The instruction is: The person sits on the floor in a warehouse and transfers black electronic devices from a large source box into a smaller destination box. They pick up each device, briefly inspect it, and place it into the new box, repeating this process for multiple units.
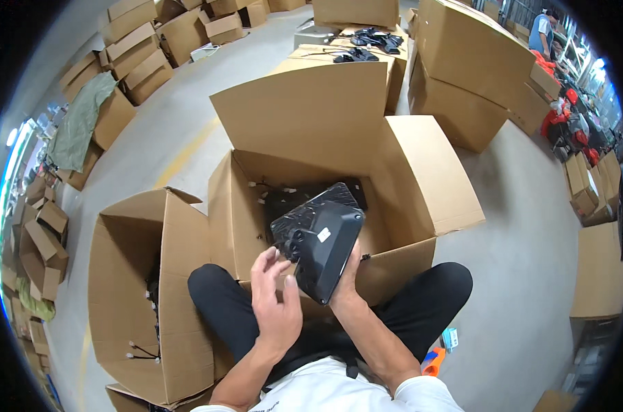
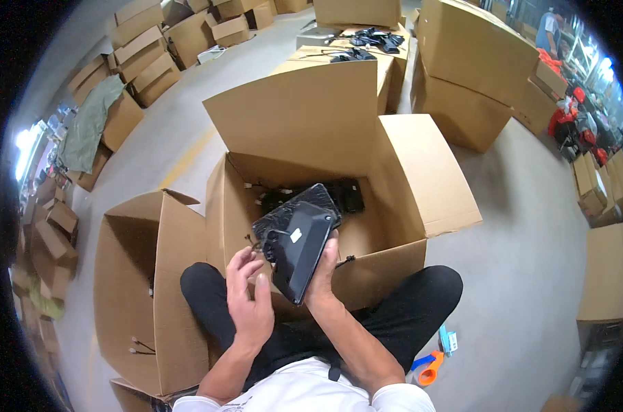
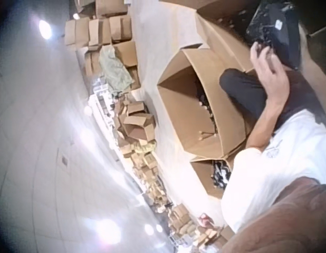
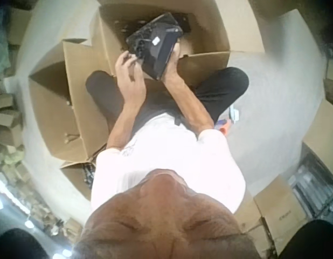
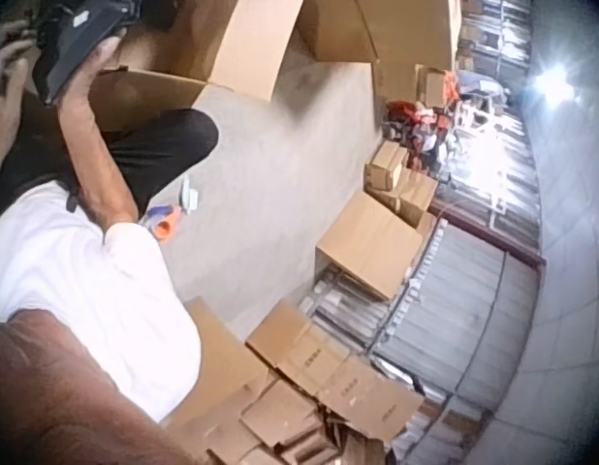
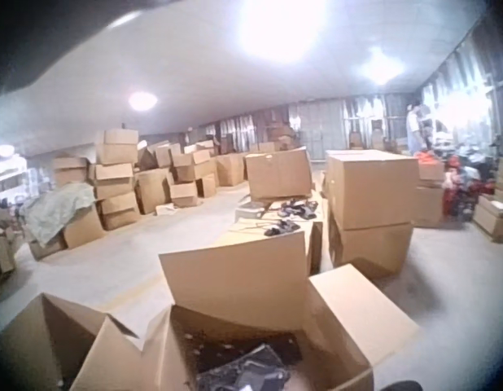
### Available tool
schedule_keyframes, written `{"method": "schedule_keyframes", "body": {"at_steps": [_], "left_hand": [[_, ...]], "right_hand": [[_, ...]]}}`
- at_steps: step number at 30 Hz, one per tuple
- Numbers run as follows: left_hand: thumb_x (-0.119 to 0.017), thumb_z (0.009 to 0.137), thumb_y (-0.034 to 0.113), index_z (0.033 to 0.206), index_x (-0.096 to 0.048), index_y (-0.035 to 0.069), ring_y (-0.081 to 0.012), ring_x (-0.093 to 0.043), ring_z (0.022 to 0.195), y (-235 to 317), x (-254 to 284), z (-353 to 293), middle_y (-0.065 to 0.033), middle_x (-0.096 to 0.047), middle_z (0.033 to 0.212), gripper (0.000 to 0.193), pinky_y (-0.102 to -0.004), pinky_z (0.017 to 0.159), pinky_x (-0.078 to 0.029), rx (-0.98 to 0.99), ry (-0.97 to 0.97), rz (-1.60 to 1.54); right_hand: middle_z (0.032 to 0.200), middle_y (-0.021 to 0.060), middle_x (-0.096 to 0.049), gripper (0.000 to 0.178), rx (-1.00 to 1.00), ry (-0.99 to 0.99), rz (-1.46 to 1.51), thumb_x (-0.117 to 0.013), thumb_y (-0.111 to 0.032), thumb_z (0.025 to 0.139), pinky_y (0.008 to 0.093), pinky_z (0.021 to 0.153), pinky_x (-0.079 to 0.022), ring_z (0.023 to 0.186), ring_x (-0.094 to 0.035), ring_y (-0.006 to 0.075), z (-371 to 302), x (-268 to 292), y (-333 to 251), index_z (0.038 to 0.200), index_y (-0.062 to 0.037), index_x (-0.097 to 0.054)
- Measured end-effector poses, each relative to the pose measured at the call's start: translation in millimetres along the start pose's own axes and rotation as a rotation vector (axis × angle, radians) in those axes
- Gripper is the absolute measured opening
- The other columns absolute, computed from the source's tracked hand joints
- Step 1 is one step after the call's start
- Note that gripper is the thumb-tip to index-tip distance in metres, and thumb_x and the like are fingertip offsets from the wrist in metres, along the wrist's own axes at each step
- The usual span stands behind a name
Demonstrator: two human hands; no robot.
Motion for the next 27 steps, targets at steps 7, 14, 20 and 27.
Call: {"method": "schedule_keyframes", "body": {"at_steps": [7, 14, 20, 27], "left_hand": [[-0.084, 0.075, 0.023, 0.133, -0.059, -0.003, -0.0454, -0.055, 0.132, -9.6, 18.9, 4.6, -0.0275, -0.052, 0.146, 0.069, -0.0480, 0.104, -0.050, -0.591, -0.356, 0.169], [-0.059, 0.103, 0.019, 0.127, -0.058, -0.010, -0.0243, -0.067, 0.105, -23.7, 49.4, 23.0, -0.0184, -0.070, 0.114, 0.038, -0.0364, 0.094, -0.052, 0.280, 0.295, -0.179], [-0.050, 0.108, 0.044, 0.140, -0.050, 0.000, -0.0195, -0.061, 0.122, -41.2, 50.3, 21.4, -0.0107, -0.063, 0.132, 0.055, -0.0349, 0.104, -0.049, 0.691, -0.061, -1.342], [-0.077, 0.089, 0.009, 0.137, -0.053, -0.001, -0.0161, -0.066, 0.108, -54.4, 31.3, 6.5, -0.0109, -0.065, 0.124, 0.055, -0.0311, 0.097, -0.053, 0.805, -0.027, -1.161]], "right_hand": [[0.118, 0.0091, -0.064, 0.042, -0.007, -0.132, -0.235, -0.035, -0.043, 0.111, 0.0359, 0.092, -0.057, 0.107, -0.066, 0.0191, -18.8, -12.2, 3.9, 0.128, -0.0092, -0.053], [0.121, 0.0098, -0.062, 0.039, 0.928, 0.015, -1.110, -0.069, -0.012, 0.098, 0.0348, 0.091, -0.050, 0.103, -0.060, 0.0206, -15.6, -39.9, -4.2, 0.132, -0.0021, -0.051], [0.125, 0.0009, -0.067, 0.031, 1.444, -1.017, -1.767, -0.075, -0.018, 0.083, 0.0381, 0.102, -0.048, 0.116, -0.057, 0.0175, -36.4, -51.6, -22.1, 0.113, -0.0135, -0.073], [0.133, 0.0156, -0.060, 0.062, 1.051, -0.886, -1.653, -0.076, -0.041, 0.088, 0.0479, 0.110, -0.042, 0.129, -0.054, 0.0304, -40.0, -42.5, -37.5, 0.131, -0.0003, -0.059]]}}
Point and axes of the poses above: each hand's wrist, its own z-axis towards the middle knuckle, its own x-axis out of the back of the hand, y = z × x, the point moved 1 cm from there along z, towards the middle knuckle
